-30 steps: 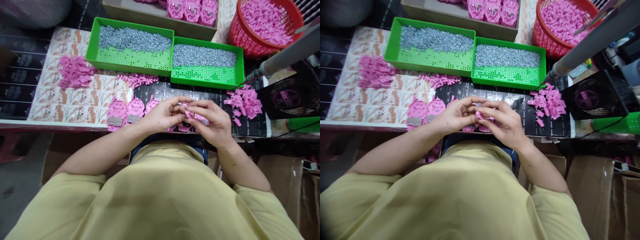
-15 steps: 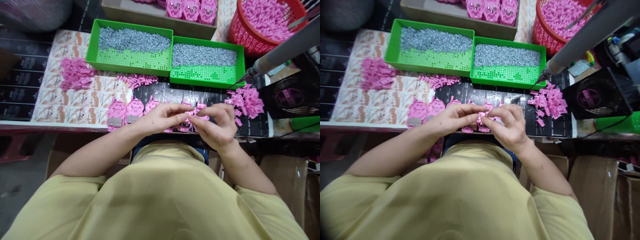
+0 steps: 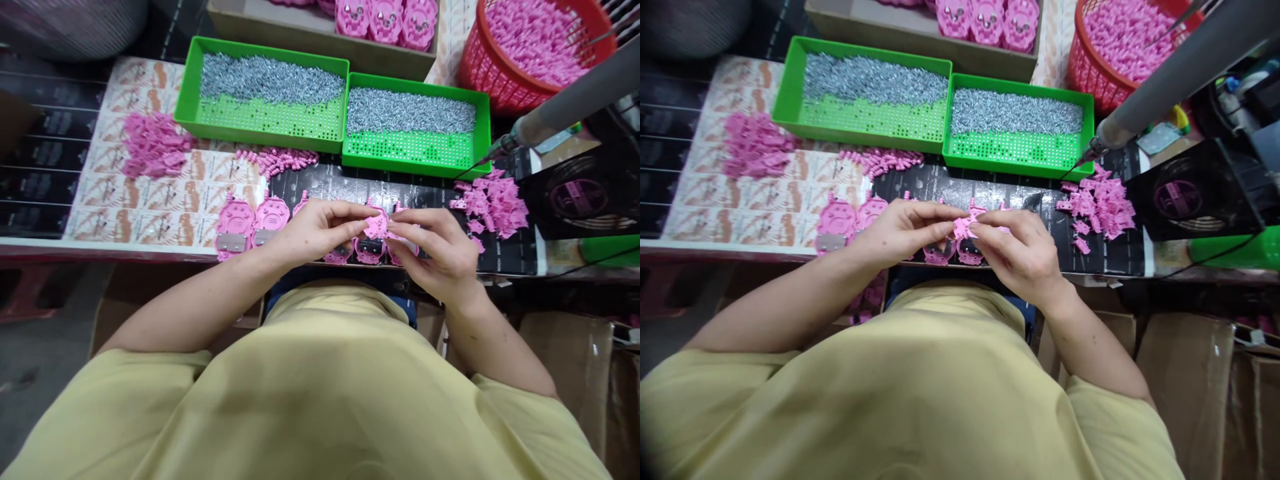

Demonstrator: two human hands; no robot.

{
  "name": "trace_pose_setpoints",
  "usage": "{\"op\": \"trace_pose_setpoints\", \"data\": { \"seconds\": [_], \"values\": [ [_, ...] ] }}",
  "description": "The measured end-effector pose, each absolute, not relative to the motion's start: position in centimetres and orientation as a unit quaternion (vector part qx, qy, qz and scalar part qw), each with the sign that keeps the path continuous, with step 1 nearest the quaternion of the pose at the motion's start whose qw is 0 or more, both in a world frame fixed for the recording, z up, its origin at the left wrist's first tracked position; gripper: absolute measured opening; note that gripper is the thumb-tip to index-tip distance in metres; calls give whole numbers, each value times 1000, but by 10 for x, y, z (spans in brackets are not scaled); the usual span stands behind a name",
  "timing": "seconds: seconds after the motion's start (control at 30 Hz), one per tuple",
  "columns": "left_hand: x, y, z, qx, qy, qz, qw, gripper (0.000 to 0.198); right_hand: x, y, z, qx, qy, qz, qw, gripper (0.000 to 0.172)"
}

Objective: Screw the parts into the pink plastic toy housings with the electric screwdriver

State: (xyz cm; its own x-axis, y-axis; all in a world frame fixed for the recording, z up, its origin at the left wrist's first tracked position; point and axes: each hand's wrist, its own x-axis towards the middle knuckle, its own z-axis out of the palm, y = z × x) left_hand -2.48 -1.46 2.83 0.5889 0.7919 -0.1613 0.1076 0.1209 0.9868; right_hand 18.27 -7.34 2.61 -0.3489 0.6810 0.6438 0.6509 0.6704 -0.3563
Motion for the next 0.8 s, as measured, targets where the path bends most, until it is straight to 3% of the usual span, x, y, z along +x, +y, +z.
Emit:
{"op": "trace_pose_setpoints", "data": {
  "seconds": [0.37, 0.43, 0.6, 0.67, 0.8],
  "values": [
    [-21, -20, 23, 649, 338, 315, 605, 33, 171, -74, 23, -426, -824, -67, 367, 27],
    [-26, -21, 22, 734, 336, 317, 498, 30, 175, -71, 20, -426, -829, -47, 358, 26],
    [-36, -30, 17, 912, 279, 284, 95, 22, 191, -55, 6, -492, -814, -45, 305, 16],
    [-35, -36, 12, 936, 230, 265, 23, 17, 193, -50, 0, -497, -820, -59, 276, 15],
    [-28, -44, 0, 952, 198, 233, -23, 20, 187, -43, -9, -490, -831, -82, 250, 16]
  ]
}}
